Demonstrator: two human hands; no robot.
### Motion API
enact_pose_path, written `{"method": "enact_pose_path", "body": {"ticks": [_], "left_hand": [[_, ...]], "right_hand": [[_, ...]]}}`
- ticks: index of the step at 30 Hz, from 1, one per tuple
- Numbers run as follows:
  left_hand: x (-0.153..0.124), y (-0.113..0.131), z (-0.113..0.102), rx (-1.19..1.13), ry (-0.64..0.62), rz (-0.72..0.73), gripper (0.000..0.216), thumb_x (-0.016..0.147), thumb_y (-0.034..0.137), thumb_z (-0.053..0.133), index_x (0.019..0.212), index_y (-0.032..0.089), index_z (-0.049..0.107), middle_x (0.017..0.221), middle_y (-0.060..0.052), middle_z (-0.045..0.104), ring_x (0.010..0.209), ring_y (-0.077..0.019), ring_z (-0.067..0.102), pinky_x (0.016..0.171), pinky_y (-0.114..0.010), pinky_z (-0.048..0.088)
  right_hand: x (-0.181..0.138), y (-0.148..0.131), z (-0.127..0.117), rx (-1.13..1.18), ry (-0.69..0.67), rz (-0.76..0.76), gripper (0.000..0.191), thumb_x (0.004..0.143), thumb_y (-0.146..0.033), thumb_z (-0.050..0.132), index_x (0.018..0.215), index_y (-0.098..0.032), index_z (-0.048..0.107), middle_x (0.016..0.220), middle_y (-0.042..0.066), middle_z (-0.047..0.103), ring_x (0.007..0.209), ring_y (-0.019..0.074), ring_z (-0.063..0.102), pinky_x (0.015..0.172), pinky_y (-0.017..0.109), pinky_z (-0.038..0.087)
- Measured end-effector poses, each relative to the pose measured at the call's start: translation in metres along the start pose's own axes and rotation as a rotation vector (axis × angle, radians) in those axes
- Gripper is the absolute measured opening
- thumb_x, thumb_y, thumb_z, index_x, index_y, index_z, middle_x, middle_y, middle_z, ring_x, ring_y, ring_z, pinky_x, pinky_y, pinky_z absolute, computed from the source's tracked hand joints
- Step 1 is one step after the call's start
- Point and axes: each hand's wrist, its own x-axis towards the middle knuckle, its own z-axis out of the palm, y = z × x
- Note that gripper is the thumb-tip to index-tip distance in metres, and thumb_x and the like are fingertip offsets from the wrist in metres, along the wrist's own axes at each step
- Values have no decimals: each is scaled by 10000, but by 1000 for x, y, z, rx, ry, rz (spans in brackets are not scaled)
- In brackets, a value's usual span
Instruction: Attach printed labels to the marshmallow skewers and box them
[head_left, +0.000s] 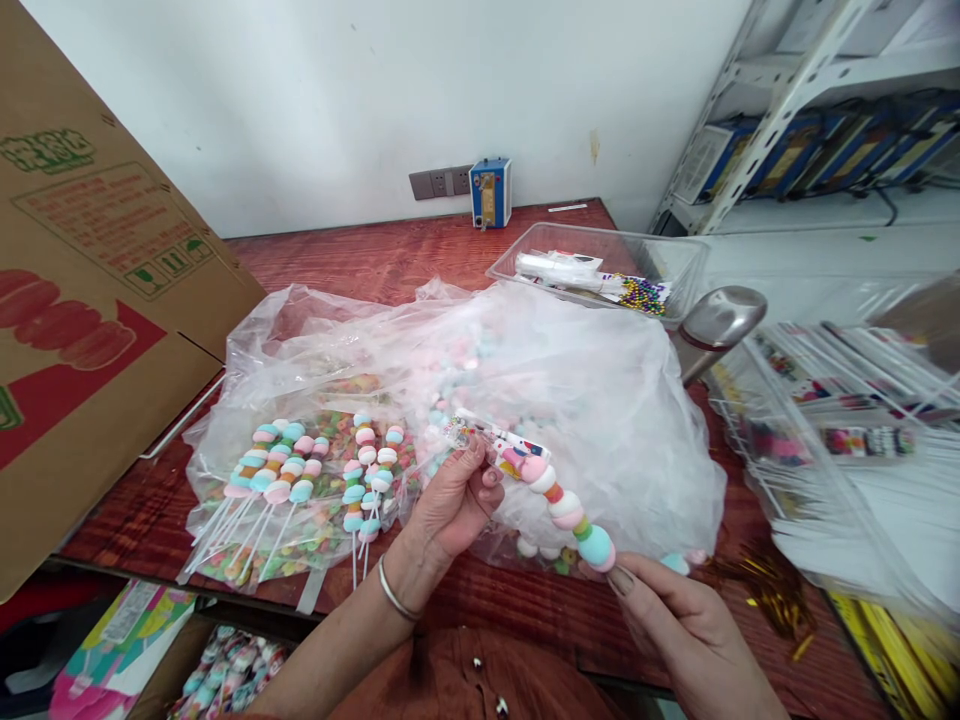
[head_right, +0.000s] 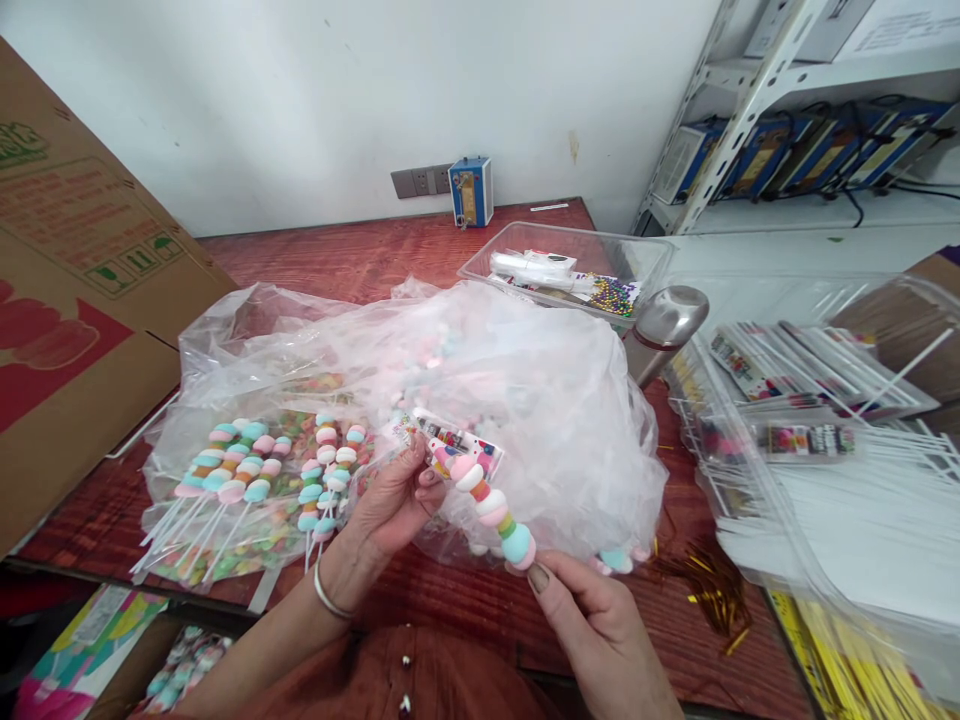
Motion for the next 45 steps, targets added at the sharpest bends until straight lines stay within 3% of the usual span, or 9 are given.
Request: {"method": "enact_pose_path", "body": {"ticks": [7,13,16,19,23,27,33,39,45], "left_hand": [[0,2,7,175,-37,167,276,654,260,862,742,137,631,661,24,608,515,-46,509,493,-147,432],[-2,4,11,362,-151,375,220,679,270,843,708,147,663,727,-10,647,720,-111,601,712,-214,488],[-7,2,17,327,-185,322,188,708,263,822,792,162,687,862,-47,703,871,-180,653,831,-301,503],[-10,-2,23,246,-201,215,217,729,237,804,899,178,682,880,-37,703,884,-196,671,816,-319,518],[-11,-10,29,142,-219,166,386,749,195,785,1105,193,636,841,2,649,845,-170,662,894,-372,521],[-9,-22,31,-9,-221,82,198,802,276,743,930,153,655,851,-20,629,899,-183,654,990,-437,486],[-5,-24,33,-128,-172,24,227,806,364,728,848,160,636,861,-33,638,930,-206,660,934,-423,525],[-3,-19,40,-91,-13,96,273,797,404,726,759,160,609,815,-31,621,850,-179,658,805,-352,567],[-6,-26,42,-80,-66,117,261,773,392,755,827,173,624,782,-14,594,732,-134,611,769,-314,556]], "right_hand": [[-2,-8,-9,-368,56,-249,300,923,-332,531,1027,-194,777,854,20,779,732,167,737,770,198,550],[-7,-6,-9,-362,31,-267,270,933,-324,540,1076,-203,735,898,23,769,744,162,726,697,175,546],[-4,-9,1,-273,38,-182,261,940,-332,521,1033,-203,727,785,-2,738,670,151,695,618,171,536],[-2,-11,13,-212,66,-155,256,943,-336,514,983,-198,726,702,-18,700,665,155,686,593,171,526],[-1,-8,27,-226,143,-240,230,947,-296,516,994,-179,709,819,13,742,709,153,705,646,176,536],[2,1,40,-429,320,-449,230,957,-252,499,1090,-170,668,912,57,766,753,173,733,680,214,539],[7,8,58,-784,574,-635,139,930,-191,587,1051,-157,648,773,61,755,604,173,699,586,262,479],[6,8,60,-830,506,-838,151,892,-131,621,1019,-173,690,698,43,726,572,167,664,571,283,461],[13,1,63,-647,510,-725,135,913,-163,591,1022,-162,671,719,42,728,559,151,658,557,256,458]]}}
